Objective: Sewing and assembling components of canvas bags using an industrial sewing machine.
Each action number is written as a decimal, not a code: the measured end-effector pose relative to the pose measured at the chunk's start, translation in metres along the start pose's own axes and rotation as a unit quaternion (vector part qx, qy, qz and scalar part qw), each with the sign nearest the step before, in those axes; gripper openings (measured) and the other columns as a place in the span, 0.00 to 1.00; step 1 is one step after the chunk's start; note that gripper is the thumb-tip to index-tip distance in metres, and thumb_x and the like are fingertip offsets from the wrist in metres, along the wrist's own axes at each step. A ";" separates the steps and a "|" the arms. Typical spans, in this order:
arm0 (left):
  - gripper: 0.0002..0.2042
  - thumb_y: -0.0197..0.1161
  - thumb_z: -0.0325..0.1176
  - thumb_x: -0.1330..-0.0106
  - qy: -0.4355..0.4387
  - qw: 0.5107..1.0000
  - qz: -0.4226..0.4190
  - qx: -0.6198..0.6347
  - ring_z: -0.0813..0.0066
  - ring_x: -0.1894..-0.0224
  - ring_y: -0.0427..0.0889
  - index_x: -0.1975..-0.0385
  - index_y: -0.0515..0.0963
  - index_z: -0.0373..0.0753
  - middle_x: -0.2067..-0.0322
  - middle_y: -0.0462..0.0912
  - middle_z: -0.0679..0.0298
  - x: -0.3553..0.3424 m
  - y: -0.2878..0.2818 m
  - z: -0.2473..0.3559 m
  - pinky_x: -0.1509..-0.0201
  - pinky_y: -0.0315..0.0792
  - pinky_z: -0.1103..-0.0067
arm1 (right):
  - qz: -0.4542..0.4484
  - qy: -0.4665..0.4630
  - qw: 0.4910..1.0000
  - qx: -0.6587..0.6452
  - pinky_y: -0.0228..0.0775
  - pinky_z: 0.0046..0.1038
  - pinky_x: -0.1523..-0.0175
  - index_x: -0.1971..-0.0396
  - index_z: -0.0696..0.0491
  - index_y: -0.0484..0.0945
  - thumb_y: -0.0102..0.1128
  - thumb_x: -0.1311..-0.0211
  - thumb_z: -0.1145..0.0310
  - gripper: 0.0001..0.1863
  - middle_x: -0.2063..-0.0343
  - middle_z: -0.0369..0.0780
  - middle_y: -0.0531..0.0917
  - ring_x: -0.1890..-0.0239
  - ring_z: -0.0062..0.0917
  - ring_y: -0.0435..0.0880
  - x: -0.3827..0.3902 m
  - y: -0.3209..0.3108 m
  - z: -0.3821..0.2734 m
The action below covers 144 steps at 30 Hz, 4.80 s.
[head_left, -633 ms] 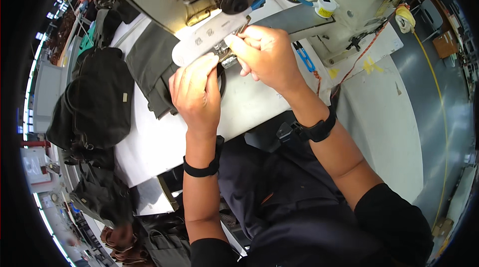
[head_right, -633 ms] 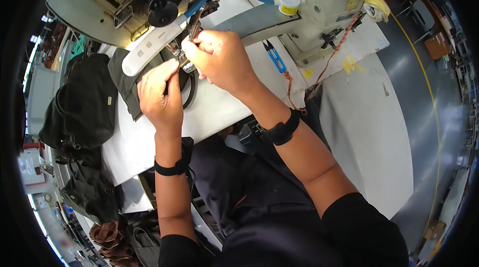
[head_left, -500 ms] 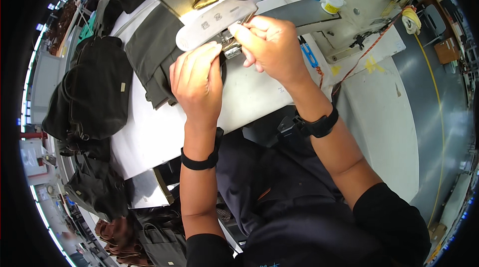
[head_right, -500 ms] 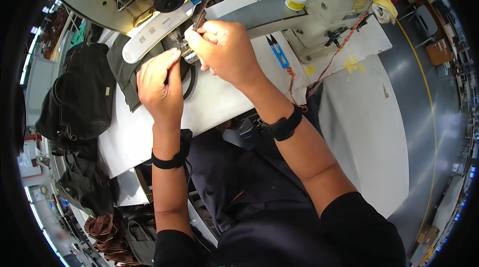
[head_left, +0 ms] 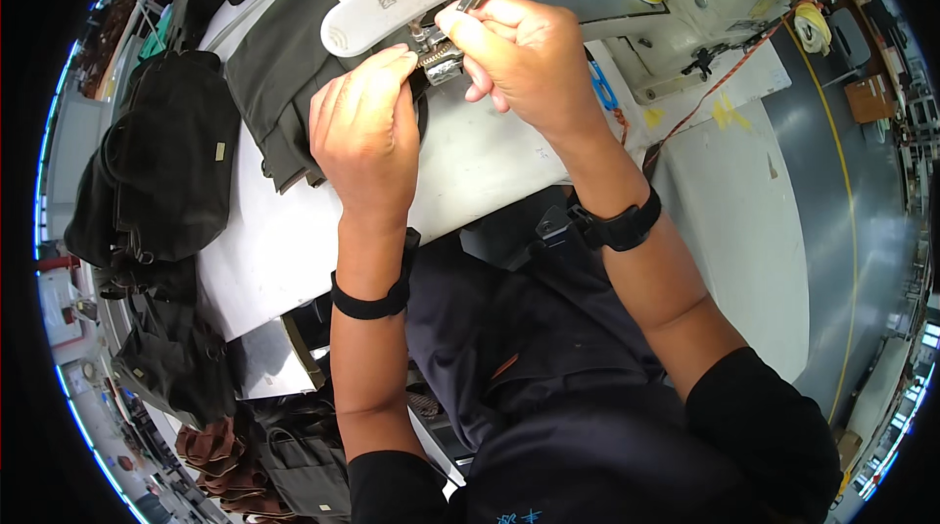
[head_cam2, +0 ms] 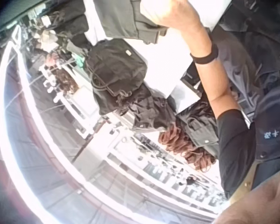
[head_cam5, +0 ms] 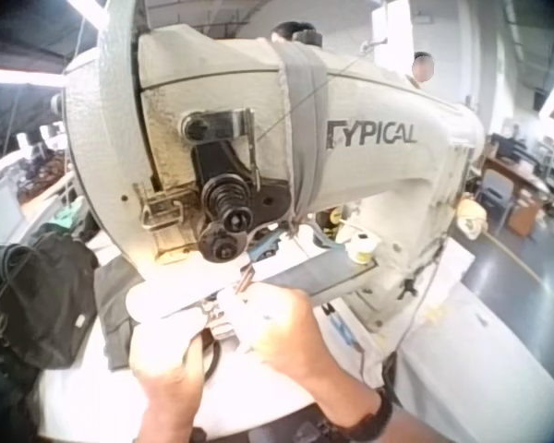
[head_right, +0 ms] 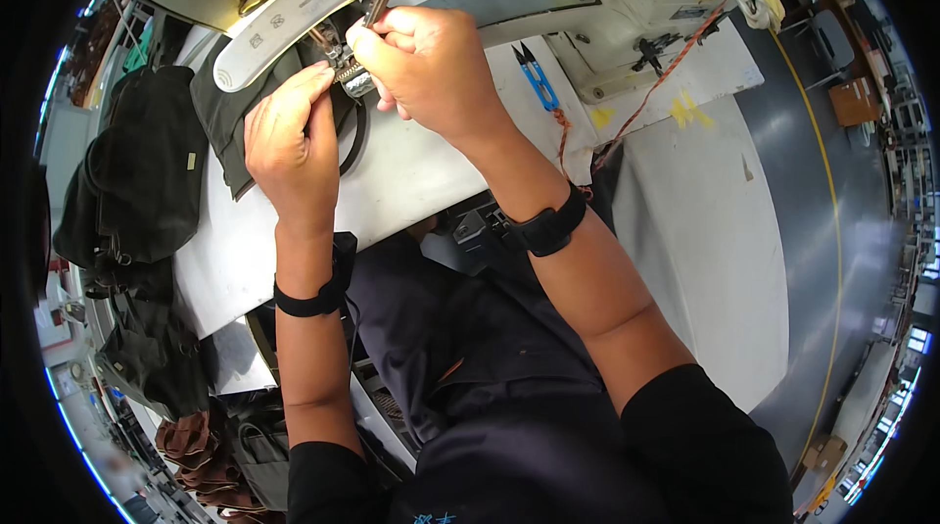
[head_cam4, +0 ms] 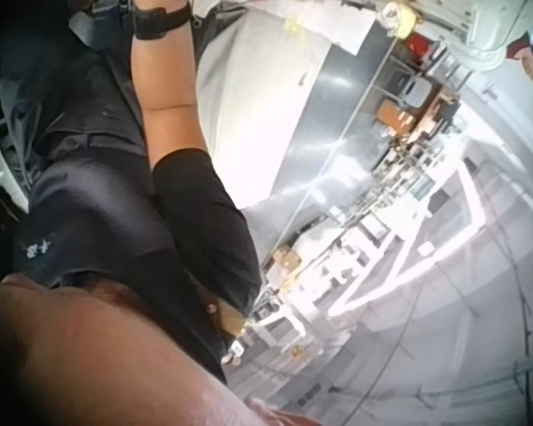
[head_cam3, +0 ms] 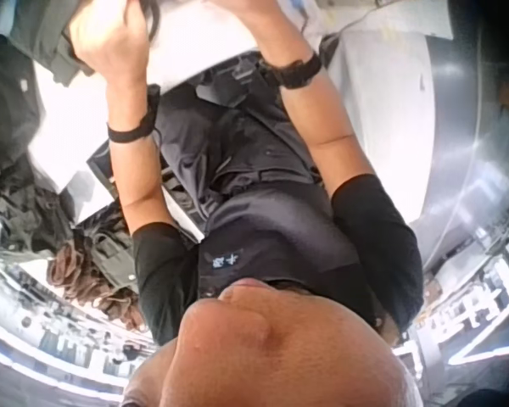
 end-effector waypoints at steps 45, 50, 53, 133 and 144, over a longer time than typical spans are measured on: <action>0.15 0.64 0.40 0.27 -0.275 0.789 -0.458 0.303 0.83 0.54 0.77 0.54 0.80 0.33 0.60 0.82 0.71 -0.037 0.015 -0.044 0.46 0.71 0.81 | 0.033 -0.043 0.999 -0.005 0.65 0.17 0.81 0.73 0.62 0.81 0.65 0.33 0.68 0.13 0.87 0.35 0.79 0.88 0.13 0.74 0.008 0.002 -0.005; 0.16 0.64 0.40 0.29 -0.226 0.823 -0.466 0.234 0.81 0.64 0.78 0.53 0.82 0.31 0.64 0.86 0.65 -0.033 0.019 -0.051 0.56 0.73 0.82 | 0.020 -0.077 0.996 -0.042 0.65 0.21 0.82 0.73 0.63 0.78 0.66 0.34 0.69 0.13 0.86 0.38 0.80 0.88 0.16 0.76 0.005 -0.003 0.000; 0.22 0.66 0.45 0.31 -0.235 0.803 -0.511 0.198 0.80 0.67 0.78 0.46 0.82 0.35 0.64 0.86 0.64 -0.022 0.022 -0.049 0.60 0.74 0.81 | -0.006 -0.045 0.999 -0.012 0.66 0.21 0.82 0.72 0.64 0.78 0.65 0.33 0.70 0.12 0.84 0.39 0.81 0.88 0.17 0.76 0.001 -0.006 0.001; 0.14 0.67 0.30 0.32 -0.493 0.630 -0.370 0.472 0.76 0.53 0.83 0.49 0.82 0.35 0.54 0.86 0.63 -0.010 0.027 -0.073 0.44 0.77 0.78 | 0.100 -0.333 0.882 0.317 0.78 0.23 0.60 0.47 0.68 0.80 0.53 0.26 0.76 0.14 0.70 0.43 0.85 0.73 0.19 0.82 0.076 -0.100 -0.127; 0.11 0.67 0.31 0.31 -0.453 0.620 -0.410 0.492 0.77 0.58 0.85 0.53 0.83 0.35 0.58 0.88 0.63 -0.015 0.032 -0.067 0.52 0.81 0.77 | 0.152 0.014 0.726 0.670 0.73 0.25 0.46 0.47 0.56 0.85 0.61 0.34 0.41 0.32 0.57 0.39 0.88 0.53 0.24 0.85 -0.178 -0.393 -0.303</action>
Point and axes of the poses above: each hand's wrist, its own x-axis away from the middle knuckle, its own y-axis out of the palm, z = x × y, the point moved 6 cm from there along -x, towards the middle knuckle
